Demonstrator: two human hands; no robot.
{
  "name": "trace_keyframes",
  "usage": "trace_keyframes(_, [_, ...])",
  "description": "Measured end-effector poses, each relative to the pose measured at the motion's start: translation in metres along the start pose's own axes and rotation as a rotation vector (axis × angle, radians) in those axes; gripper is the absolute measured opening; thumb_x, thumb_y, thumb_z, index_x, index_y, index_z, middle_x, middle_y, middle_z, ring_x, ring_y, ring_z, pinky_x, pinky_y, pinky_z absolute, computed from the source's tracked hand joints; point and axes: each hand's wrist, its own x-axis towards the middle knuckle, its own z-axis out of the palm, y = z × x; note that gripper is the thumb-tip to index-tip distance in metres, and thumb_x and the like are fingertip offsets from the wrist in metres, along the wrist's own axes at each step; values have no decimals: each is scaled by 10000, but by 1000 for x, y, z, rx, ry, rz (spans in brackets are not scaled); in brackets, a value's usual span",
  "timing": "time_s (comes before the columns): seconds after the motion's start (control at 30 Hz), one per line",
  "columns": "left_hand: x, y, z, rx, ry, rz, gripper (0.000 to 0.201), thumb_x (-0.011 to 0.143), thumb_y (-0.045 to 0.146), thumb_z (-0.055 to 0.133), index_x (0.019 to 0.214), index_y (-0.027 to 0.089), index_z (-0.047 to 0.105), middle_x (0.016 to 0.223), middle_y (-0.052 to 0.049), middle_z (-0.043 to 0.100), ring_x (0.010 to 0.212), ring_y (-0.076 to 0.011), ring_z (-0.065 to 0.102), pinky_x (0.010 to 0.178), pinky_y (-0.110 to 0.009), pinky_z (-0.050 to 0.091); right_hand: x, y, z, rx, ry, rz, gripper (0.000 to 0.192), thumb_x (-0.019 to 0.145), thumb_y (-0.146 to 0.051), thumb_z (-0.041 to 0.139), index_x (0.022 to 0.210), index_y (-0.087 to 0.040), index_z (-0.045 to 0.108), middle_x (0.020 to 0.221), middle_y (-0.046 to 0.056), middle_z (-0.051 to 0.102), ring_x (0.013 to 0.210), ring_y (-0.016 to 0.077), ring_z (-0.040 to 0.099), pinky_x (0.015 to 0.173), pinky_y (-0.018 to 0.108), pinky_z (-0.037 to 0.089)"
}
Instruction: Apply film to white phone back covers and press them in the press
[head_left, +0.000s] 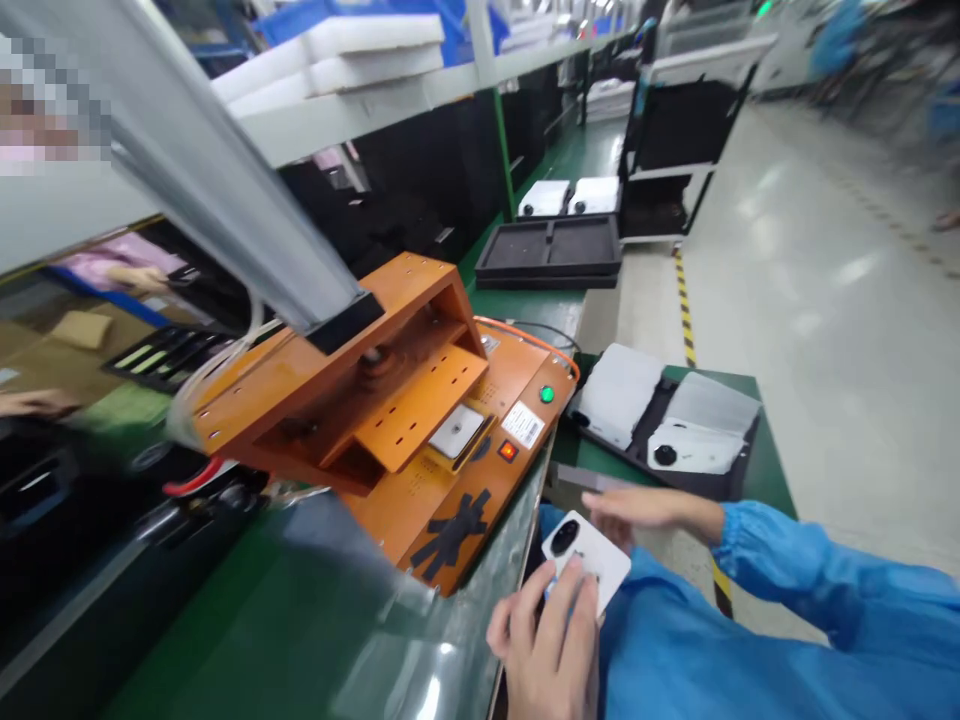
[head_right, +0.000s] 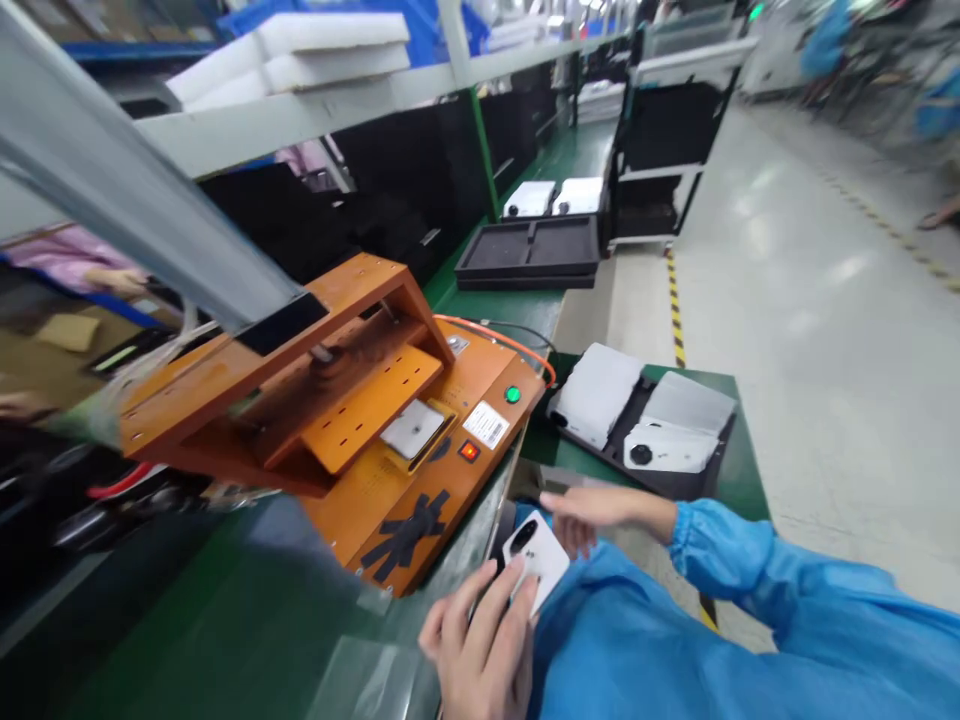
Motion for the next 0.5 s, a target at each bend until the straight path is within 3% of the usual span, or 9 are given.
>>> trace_keyframes(0.13, [-4,4,40,-113,-47,136,239,988,241,564,1160,283,726,1198,-29,764,1136,-231,655,926,-409,365,-13,26,25,93,81,-12,595,811,-770,554,881,-198,701,868,110,722,696,220,690,588,314,533])
trace_keyframes(0.23, [-4,6,50,-134,-190,164,267,988,334,579,1225,290,694,1381,-57,668,1233,-263,611,958,-435,387,-18,41,18,67,183,16,508,850,-674,566,929,-191,702,913,106,736,710,208,695,598,298,539])
trace_keyframes(0.37, [-13,-4,38,-77,-401,141,484,957,317,624,1433,275,547,1525,-141,521,1240,-279,611,938,-442,495,-41,61,-36,-161,400,101,363,932,-477,548,1008,-157,702,935,88,734,802,204,687,664,274,529])
trace_keyframes(0.5, [-36,-18,29,-158,-395,86,495,968,317,601,1452,248,525,1479,-140,556,1155,-238,666,897,-373,576,-72,80,-109,-534,726,230,252,985,-305,494,1045,-137,672,1090,166,707,994,239,653,783,292,476])
